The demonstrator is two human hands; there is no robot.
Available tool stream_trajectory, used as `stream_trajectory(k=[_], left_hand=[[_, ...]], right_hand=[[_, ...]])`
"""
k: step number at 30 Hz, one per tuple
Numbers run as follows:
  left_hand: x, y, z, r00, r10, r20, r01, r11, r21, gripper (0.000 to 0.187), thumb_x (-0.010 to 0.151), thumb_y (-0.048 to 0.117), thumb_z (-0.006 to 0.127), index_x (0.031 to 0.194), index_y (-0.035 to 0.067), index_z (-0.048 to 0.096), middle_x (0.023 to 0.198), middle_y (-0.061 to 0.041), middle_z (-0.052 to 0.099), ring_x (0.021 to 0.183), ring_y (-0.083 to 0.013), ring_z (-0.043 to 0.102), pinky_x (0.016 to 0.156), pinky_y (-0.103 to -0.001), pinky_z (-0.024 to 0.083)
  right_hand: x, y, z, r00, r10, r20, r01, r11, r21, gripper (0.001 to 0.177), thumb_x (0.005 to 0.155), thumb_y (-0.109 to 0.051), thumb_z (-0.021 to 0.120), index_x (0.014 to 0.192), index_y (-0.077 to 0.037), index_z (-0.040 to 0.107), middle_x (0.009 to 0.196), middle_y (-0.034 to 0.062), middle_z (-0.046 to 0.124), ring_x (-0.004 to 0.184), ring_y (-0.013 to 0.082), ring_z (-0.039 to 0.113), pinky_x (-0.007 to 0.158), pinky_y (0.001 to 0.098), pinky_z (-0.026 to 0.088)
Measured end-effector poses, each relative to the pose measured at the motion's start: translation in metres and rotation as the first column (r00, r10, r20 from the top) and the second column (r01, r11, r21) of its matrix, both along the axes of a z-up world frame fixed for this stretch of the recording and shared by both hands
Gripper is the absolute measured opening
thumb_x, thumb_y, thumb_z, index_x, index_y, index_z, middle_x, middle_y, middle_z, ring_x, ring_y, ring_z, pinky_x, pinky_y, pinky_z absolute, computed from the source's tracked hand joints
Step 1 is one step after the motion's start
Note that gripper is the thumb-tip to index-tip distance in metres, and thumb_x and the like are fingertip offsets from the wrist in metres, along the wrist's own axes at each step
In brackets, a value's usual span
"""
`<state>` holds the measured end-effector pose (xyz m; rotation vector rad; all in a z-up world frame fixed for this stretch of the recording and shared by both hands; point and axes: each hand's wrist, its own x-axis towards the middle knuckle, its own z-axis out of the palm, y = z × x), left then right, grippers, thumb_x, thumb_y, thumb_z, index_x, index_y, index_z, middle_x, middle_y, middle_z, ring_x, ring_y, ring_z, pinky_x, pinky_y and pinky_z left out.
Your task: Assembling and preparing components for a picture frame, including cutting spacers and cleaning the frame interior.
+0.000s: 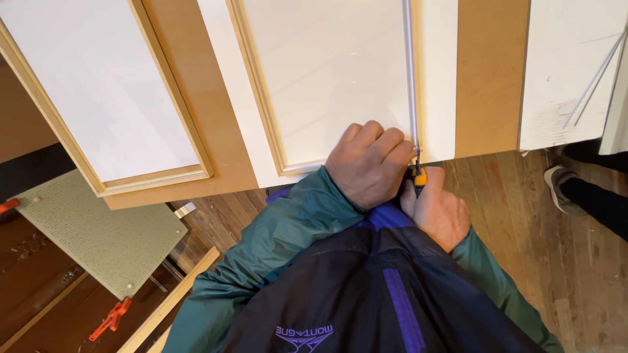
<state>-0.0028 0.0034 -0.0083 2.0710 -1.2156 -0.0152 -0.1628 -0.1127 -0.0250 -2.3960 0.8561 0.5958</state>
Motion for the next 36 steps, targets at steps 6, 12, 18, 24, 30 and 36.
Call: stream_trajectory(k=[6,12,18,24,30,36], left_hand=[[0.000,-0.002,0.010,0.999,0.022,0.033,-0.023,0.999,0.049,0.016,0.088,0.015,0.074,0.102,0.009,0.069,0.094,-0.002,0.058,0.085,-0.0218,0.056,0.073,-0.038,0.039],[-0.002,-0.007,0.033,0.994,0.036,0.099,-0.042,0.997,0.058,0.021,0.089,0.014,0.071,0.108,0.007,0.069,0.104,-0.002,0.063,0.090,-0.0202,0.059,0.075,-0.037,0.040],[-0.014,-0.051,0.053,0.980,-0.112,0.162,0.106,0.993,0.050,0.028,0.091,0.014,0.067,0.117,0.003,0.070,0.108,-0.005,0.062,0.082,-0.0211,0.056,0.072,-0.037,0.040],[-0.050,-0.133,-0.005,0.949,-0.259,0.179,0.243,0.964,0.104,0.022,0.089,0.018,0.067,0.105,0.004,0.065,0.098,-0.006,0.054,0.069,-0.0203,0.055,0.064,-0.039,0.039],[-0.062,-0.160,-0.025,0.949,-0.236,0.211,0.197,0.962,0.190,0.013,0.088,0.017,0.064,0.096,0.008,0.061,0.095,-0.005,0.053,0.069,-0.0210,0.057,0.065,-0.040,0.040],[-0.052,-0.156,-0.002,0.940,-0.241,0.240,0.191,0.958,0.213,0.016,0.091,0.017,0.064,0.105,0.010,0.063,0.095,-0.004,0.053,0.068,-0.0211,0.056,0.067,-0.039,0.038]], right_hand=[[0.011,-0.004,0.018,0.996,0.024,0.087,-0.025,1.000,0.017,0.050,0.093,-0.026,0.066,0.132,-0.003,0.046,0.067,0.0265,0.066,0.060,0.0501,0.063,0.055,0.0626,0.047],[0.011,-0.012,0.029,0.993,0.058,0.099,-0.058,0.998,-0.004,0.042,0.095,-0.027,0.067,0.124,-0.002,0.049,0.064,0.0242,0.066,0.058,0.0470,0.065,0.054,0.0598,0.048],[-0.011,-0.050,0.058,0.958,-0.019,0.286,0.028,0.999,-0.029,0.036,0.095,-0.023,0.067,0.120,-0.001,0.053,0.072,0.0246,0.068,0.063,0.0481,0.065,0.057,0.0593,0.049],[-0.043,-0.107,0.042,0.947,-0.144,0.287,0.146,0.989,0.016,0.025,0.105,-0.021,0.062,0.115,0.000,0.052,0.075,0.0204,0.068,0.070,0.0458,0.066,0.064,0.0566,0.051],[-0.054,-0.132,0.015,0.944,-0.237,0.228,0.205,0.966,0.155,0.028,0.104,-0.024,0.060,0.111,0.001,0.050,0.067,0.0165,0.068,0.067,0.0451,0.065,0.065,0.0583,0.050],[-0.058,-0.134,0.007,0.969,-0.114,0.220,0.132,0.989,-0.066,0.031,0.101,-0.029,0.065,0.113,-0.002,0.054,0.072,0.0283,0.062,0.067,0.0507,0.060,0.065,0.0634,0.045]])
